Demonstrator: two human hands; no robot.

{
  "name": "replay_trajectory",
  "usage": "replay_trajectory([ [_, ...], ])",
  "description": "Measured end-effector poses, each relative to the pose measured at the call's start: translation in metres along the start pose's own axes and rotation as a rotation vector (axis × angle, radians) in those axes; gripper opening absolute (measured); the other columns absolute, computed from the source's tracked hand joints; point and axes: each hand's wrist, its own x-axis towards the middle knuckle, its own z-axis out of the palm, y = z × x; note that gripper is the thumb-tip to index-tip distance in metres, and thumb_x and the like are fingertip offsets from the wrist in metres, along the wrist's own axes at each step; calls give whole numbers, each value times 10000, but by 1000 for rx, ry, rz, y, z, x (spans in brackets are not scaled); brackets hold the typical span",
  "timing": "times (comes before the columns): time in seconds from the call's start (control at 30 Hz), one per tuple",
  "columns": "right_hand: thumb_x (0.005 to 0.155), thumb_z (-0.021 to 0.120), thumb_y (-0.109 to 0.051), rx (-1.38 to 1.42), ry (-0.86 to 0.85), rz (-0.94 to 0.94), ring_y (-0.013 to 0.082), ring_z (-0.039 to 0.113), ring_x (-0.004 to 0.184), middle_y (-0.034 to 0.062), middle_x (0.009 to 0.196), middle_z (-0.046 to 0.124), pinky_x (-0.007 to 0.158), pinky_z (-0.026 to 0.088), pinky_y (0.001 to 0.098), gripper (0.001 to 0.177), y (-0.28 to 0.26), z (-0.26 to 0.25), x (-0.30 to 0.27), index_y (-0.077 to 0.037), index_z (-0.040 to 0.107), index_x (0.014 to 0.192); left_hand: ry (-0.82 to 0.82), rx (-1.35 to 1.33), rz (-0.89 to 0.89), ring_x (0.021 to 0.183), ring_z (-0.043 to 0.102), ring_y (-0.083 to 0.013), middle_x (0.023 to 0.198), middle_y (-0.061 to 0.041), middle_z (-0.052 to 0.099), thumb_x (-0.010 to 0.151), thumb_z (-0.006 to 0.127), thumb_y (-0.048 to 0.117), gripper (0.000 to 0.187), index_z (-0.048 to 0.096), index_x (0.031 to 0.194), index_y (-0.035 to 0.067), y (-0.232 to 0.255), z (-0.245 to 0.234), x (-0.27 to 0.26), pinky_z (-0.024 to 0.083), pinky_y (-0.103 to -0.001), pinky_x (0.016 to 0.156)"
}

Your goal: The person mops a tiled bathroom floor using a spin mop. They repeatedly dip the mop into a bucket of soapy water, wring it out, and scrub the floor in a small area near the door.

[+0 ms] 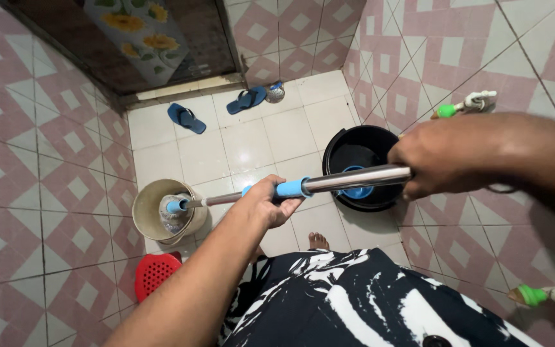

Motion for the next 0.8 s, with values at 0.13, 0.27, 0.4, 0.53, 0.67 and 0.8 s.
replay_trajectory([
  [0.13, 935, 718, -411, -30, 12, 52, 134, 726, 817, 15, 889, 749, 794, 573, 328, 394, 28, 1, -7, -200, 682, 1265, -33, 5, -37, 951, 749, -421, 1101, -273, 670, 985, 533, 61, 190, 499, 1047, -115, -6, 23, -17, 592, -556, 838],
  [0.27, 917, 743, -434, -17, 21, 71, 140, 727, 732, 24, 833, 730, 730, 570, 326, 410, 58, 2, -11, -193, 715, 1247, -51, 37, -43, 941, 755, -422, 1097, -294, 674, 986, 506, 49, 223, 510, 1074, -156, -11, 48, -37, 602, -540, 805],
  [0.4, 890, 783, -464, 17, 55, 130, 139, 720, 710, 19, 822, 715, 709, 556, 318, 464, 76, 10, -12, -166, 731, 1242, -51, 154, 50, 925, 764, -424, 1089, -310, 675, 987, 517, 57, 259, 533, 1088, -181, -16, 66, -53, 615, -506, 791],
  [0.53, 919, 754, -430, 110, 21, 167, 168, 686, 685, 30, 793, 706, 674, 565, 333, 457, 85, 19, -12, -168, 693, 1288, -28, 200, 54, 916, 760, -409, 1081, -301, 672, 987, 509, 60, 253, 529, 1087, -171, -25, 75, -56, 615, -488, 791],
  [0.67, 893, 780, -460, 100, 46, 101, 151, 705, 666, 17, 801, 694, 668, 562, 333, 471, 96, 32, -10, -186, 704, 1268, -34, 205, 79, 908, 761, -391, 1084, -284, 680, 996, 479, 60, 240, 509, 1098, -155, -40, 75, -53, 617, -497, 793],
  [0.8, 898, 760, -476, 44, 10, 74, 137, 717, 696, 5, 767, 731, 698, 557, 333, 370, 118, 41, -6, -234, 726, 1176, -13, 227, 100, 905, 771, -364, 1085, -255, 690, 1002, 510, 73, 215, 520, 1098, -118, -52, 82, -53, 624, -492, 792],
])
